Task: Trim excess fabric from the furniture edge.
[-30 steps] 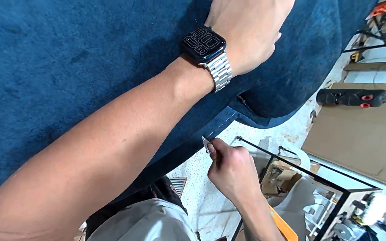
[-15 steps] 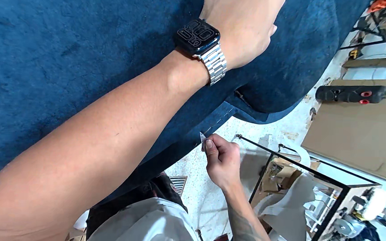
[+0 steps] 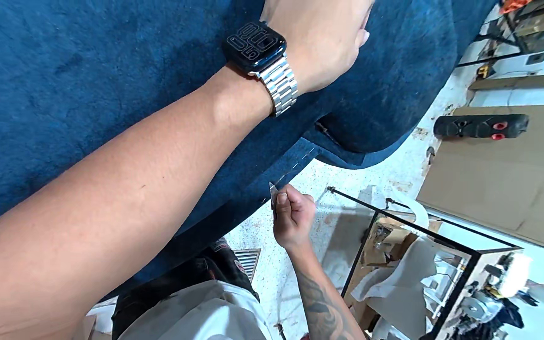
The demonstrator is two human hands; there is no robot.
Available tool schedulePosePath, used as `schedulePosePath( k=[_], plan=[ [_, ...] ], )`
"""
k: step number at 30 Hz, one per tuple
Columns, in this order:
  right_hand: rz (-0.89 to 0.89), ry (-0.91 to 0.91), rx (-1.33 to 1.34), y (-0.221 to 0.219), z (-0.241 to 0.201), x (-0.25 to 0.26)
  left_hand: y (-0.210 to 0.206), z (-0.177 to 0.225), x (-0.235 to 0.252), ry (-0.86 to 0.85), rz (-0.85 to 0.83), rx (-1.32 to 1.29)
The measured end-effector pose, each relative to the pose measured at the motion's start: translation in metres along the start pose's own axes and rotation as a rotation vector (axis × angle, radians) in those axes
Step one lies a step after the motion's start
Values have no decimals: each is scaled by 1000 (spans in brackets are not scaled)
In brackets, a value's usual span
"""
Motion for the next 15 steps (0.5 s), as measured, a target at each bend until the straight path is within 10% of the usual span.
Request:
schedulePosePath(
  k=[6,15],
  plan=[
    [-209,-372,472,-14,23,-9,5,-1,0,-23,2,40],
    [216,204,-74,-7,4,-7,8,-5,1,-35,-33,27]
  ],
)
Point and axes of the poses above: each hand's wrist, its own x-axis towards the middle knuckle, its own y-axis out of the back of the hand, z = x × y, the point moved 9 cm from there along x, towards the middle knuckle, and after that the axes turned 7 degrees about -y, right-handed, at the moved point
